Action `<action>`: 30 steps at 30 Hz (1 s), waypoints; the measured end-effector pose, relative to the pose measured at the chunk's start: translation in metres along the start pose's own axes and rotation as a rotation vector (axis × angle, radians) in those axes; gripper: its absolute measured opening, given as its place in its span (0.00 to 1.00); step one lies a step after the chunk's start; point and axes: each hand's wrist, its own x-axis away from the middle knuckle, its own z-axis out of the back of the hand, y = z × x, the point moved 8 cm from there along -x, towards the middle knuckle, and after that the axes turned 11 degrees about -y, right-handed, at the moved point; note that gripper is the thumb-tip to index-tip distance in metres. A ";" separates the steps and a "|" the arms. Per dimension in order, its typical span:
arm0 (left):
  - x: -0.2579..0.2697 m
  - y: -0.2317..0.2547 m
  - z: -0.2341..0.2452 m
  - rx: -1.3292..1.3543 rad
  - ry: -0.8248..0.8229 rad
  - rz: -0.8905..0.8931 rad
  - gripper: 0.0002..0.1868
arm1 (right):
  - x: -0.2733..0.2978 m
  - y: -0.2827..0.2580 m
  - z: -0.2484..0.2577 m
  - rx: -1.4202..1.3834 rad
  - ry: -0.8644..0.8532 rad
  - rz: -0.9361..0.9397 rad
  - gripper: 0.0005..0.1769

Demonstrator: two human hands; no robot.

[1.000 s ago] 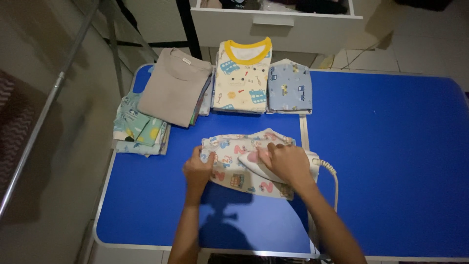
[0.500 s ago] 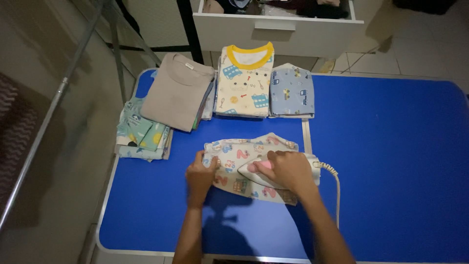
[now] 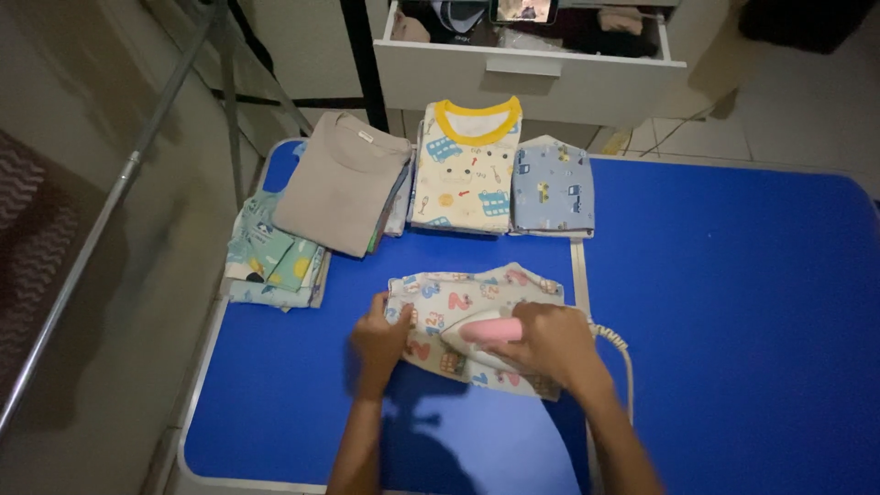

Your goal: The recorder is ironing and folding children's clothing on a low blue folding table.

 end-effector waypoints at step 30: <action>-0.006 0.026 0.014 -0.008 0.061 -0.075 0.13 | -0.029 -0.025 -0.009 -0.109 0.228 0.044 0.30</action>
